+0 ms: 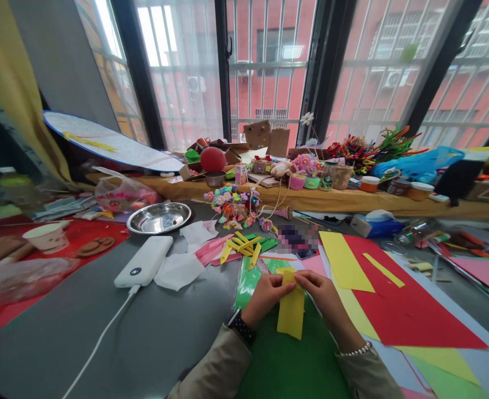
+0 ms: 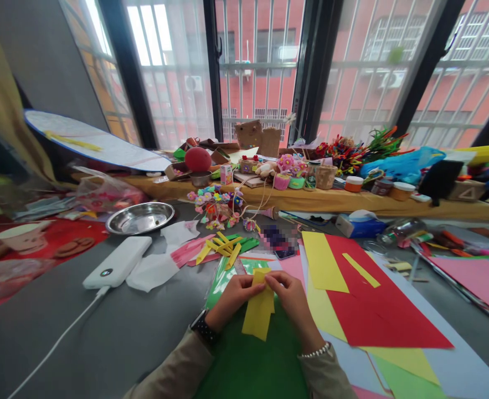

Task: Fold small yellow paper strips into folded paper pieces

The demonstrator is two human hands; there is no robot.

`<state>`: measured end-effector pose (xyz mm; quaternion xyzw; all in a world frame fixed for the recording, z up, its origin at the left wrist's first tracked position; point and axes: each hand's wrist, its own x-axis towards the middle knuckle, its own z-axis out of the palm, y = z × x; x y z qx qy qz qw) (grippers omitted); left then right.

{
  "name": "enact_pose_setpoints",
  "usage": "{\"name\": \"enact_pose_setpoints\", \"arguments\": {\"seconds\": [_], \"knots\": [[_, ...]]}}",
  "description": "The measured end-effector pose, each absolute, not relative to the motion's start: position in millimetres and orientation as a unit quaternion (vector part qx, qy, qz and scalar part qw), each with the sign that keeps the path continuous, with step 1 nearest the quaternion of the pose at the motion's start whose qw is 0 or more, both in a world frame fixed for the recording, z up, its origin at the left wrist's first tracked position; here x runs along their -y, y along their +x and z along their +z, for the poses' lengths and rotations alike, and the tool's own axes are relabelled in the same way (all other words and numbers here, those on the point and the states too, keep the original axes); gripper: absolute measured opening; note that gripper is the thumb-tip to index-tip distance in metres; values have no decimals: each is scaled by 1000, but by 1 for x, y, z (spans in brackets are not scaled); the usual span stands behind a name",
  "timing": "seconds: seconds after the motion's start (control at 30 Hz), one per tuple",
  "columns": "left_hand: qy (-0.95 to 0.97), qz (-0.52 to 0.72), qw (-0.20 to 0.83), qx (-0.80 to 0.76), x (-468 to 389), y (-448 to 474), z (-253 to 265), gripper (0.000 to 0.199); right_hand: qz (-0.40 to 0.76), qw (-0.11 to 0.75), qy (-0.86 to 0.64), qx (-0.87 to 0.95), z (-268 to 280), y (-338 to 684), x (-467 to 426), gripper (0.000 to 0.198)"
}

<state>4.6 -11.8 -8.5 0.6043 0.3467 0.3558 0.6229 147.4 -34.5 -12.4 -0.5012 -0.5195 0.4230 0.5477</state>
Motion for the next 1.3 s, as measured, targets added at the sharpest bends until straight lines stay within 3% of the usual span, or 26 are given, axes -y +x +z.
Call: {"name": "enact_pose_setpoints", "arguments": {"seconds": [1.3], "knots": [[624, 350, 607, -345, 12, 6, -8, 38, 360, 537, -531, 548, 3, 142, 43, 30]]}}
